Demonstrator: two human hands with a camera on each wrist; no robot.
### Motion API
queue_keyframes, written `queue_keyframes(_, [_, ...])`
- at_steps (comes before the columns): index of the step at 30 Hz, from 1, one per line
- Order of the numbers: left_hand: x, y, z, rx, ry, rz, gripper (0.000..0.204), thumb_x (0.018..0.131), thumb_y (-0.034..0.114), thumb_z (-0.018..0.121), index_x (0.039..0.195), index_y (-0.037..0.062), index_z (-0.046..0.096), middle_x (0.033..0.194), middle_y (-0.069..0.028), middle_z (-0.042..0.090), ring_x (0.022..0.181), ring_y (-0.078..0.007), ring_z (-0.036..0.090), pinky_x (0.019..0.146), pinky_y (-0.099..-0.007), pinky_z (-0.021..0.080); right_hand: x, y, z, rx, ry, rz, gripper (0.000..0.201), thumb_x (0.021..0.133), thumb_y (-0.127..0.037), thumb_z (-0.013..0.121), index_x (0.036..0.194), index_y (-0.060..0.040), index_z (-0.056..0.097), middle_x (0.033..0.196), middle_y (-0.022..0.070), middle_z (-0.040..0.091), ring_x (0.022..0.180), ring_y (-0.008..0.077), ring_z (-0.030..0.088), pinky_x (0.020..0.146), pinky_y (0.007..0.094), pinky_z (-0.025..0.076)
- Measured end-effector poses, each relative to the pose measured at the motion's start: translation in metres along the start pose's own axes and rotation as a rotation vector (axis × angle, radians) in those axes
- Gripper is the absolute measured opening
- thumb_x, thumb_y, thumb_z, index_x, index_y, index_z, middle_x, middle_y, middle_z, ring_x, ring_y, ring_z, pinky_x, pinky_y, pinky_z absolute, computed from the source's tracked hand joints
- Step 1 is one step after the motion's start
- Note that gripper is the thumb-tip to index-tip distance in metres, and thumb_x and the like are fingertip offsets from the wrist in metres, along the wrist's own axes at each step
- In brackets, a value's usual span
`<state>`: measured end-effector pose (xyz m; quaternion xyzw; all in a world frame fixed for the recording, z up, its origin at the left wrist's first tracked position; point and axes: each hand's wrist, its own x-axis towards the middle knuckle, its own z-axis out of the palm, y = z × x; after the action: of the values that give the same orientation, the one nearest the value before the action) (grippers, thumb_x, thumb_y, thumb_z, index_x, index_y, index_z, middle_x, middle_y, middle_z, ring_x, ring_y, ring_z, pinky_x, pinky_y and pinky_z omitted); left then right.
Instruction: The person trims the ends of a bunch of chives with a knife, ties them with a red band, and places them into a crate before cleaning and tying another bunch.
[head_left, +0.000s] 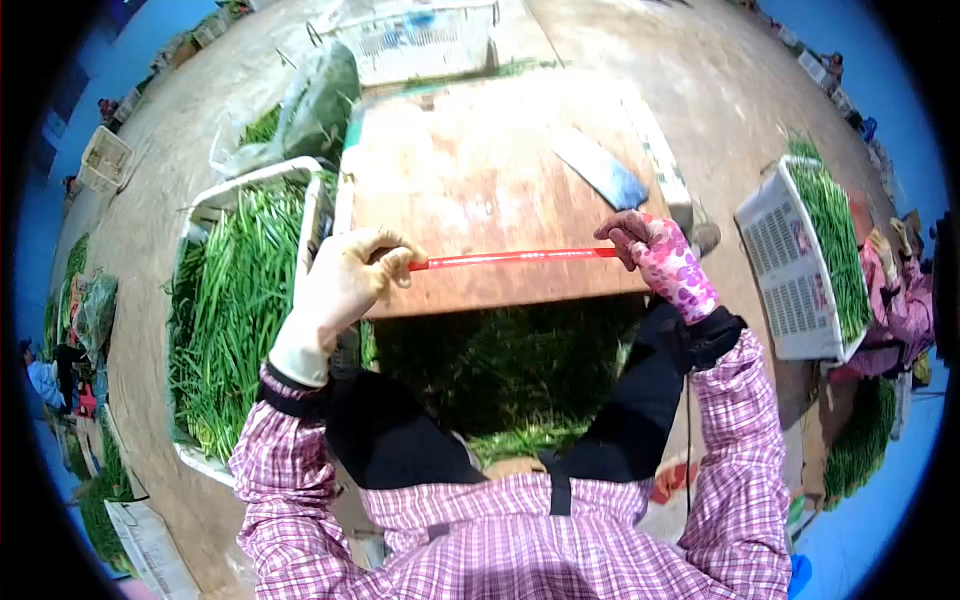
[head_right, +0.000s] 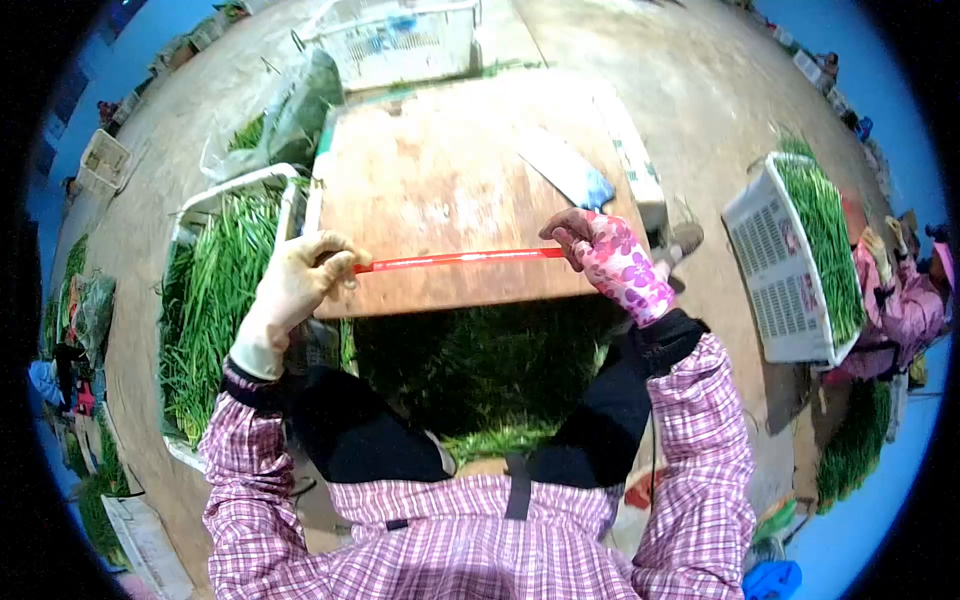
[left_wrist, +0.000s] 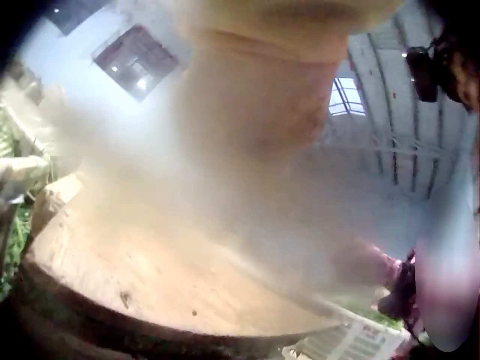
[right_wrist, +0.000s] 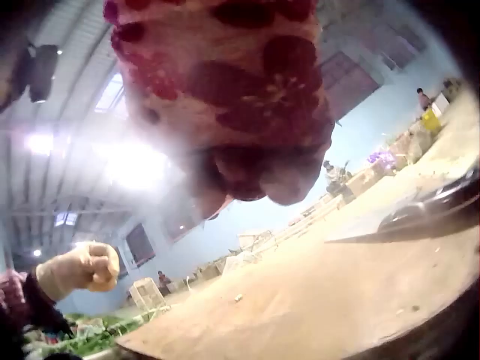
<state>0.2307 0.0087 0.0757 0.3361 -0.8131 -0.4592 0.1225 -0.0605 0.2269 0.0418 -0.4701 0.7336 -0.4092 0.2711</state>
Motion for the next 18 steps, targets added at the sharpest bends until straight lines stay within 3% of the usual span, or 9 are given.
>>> queue_keyframes(3, [0.048, -0.017, -0.012, -0.079, 0.088, -0.031, 0.017, 0.095, 0.01, 0.061, 0.106, 0.0017, 0.071, 0.082, -0.0064, 0.071, 0.067, -0.0117, 0.062, 0.063, -0.0233, 0.05, 0.048, -0.002, 0.007, 0.018, 0.134, -0.081, 0.014, 0.1, -0.008, 0.054, 0.106, -0.0022, 0.065, 0.075, 0.0008, 0.059, 0.064, 0.0083, 0.051, 0.06, 0.025, 0.044])
queue_keyframes(5, [0.072, -0.027, -0.012, -0.183, 0.1, -0.12, 0.017, 0.094, 0.009, 0.062, 0.107, 0.002, 0.071, 0.082, -0.0065, 0.071, 0.067, -0.0119, 0.062, 0.062, -0.0225, 0.05, 0.081, -0.001, 0.011, 0.047, 0.154, 0.041, 0.015, 0.099, -0.012, 0.056, 0.105, -0.0034, 0.067, 0.074, 0.0009, 0.061, 0.063, 0.0079, 0.053, 0.059, 0.0248, 0.043])
queue_keyframes(8, [0.104, -0.053, -0.001, -0.202, -0.015, -0.275, 0.021, 0.096, 0.012, 0.061, 0.114, 0.0053, 0.069, 0.088, -0.0069, 0.072, 0.068, -0.0106, 0.062, 0.059, -0.0231, 0.05, 0.136, 0.065, 0.025, 0.098, 0.123, 0.162, 0.016, 0.096, -0.012, 0.059, 0.104, -0.0014, 0.068, 0.075, 0.0043, 0.067, 0.062, 0.0101, 0.057, 0.057, 0.0246, 0.046])
queue_keyframes(9, [0.116, -0.071, 0.001, -0.133, -0.083, -0.231, 0.024, 0.097, 0.011, 0.059, 0.119, 0.0054, 0.068, 0.092, -0.0075, 0.072, 0.067, -0.0107, 0.062, 0.058, -0.0225, 0.05, 0.142, 0.075, 0.03, 0.141, 0.088, 0.223, 0.017, 0.095, -0.012, 0.06, 0.104, -0.0006, 0.068, 0.076, 0.0049, 0.067, 0.063, 0.0105, 0.059, 0.058, 0.0242, 0.047])
queue_keyframes(10, [0.122, -0.081, 0.005, -0.175, -0.1, -0.26, 0.026, 0.097, 0.011, 0.058, 0.12, 0.0047, 0.067, 0.092, -0.0073, 0.073, 0.067, -0.0102, 0.062, 0.058, -0.0219, 0.049, 0.138, 0.06, 0.03, 0.11, 0.046, 0.304, 0.025, 0.093, -0.015, 0.062, 0.111, 0.0017, 0.068, 0.084, 0.0115, 0.07, 0.077, 0.0186, 0.067, 0.071, 0.0323, 0.053])
queue_keyframes(11, [0.128, -0.091, 0.008, -0.216, -0.124, -0.287, 0.027, 0.096, 0.01, 0.058, 0.122, 0.004, 0.066, 0.092, -0.007, 0.073, 0.066, -0.0096, 0.062, 0.058, -0.0213, 0.049, 0.141, 0.062, 0.032, 0.136, 0.019, 0.323, 0.023, 0.095, -0.012, 0.06, 0.115, -0.0009, 0.066, 0.082, 0.0041, 0.069, 0.064, 0.0089, 0.059, 0.057, 0.0229, 0.047])
queue_keyframes(14, [0.124, -0.085, 0.0, -0.32, -0.153, -0.162, 0.04, 0.095, 0.01, 0.063, 0.134, 0.0031, 0.057, 0.104, -0.0083, 0.072, 0.065, -0.007, 0.058, 0.056, -0.0202, 0.047, 0.124, 0.049, 0.02, 0.478, 0.036, 0.282, 0.037, 0.094, -0.017, 0.065, 0.127, -0.0001, 0.061, 0.09, 0.0043, 0.068, 0.067, 0.0096, 0.06, 0.06, 0.0243, 0.049])
queue_keyframes(15, [0.125, -0.095, 0.0, -0.375, -0.153, -0.108, 0.043, 0.095, 0.012, 0.065, 0.136, 0.0037, 0.056, 0.109, -0.0091, 0.071, 0.067, -0.0066, 0.058, 0.056, -0.0205, 0.047, 0.117, 0.037, 0.009, 0.301, 0.013, 0.302, 0.041, 0.095, -0.021, 0.066, 0.13, -0.0007, 0.06, 0.093, 0.0049, 0.069, 0.065, 0.0092, 0.058, 0.059, 0.0254, 0.048])
queue_keyframes(18, [0.119, -0.093, 0.001, -0.5, -0.078, -0.063, 0.048, 0.092, 0.008, 0.068, 0.138, 0.0024, 0.054, 0.117, -0.01, 0.069, 0.071, -0.0075, 0.06, 0.06, -0.0206, 0.049, 0.113, 0.043, 0.0, 0.165, 0.308, 0.111, 0.041, 0.095, -0.021, 0.066, 0.13, 0.0001, 0.059, 0.097, 0.0067, 0.07, 0.068, 0.0105, 0.06, 0.059, 0.0257, 0.048])
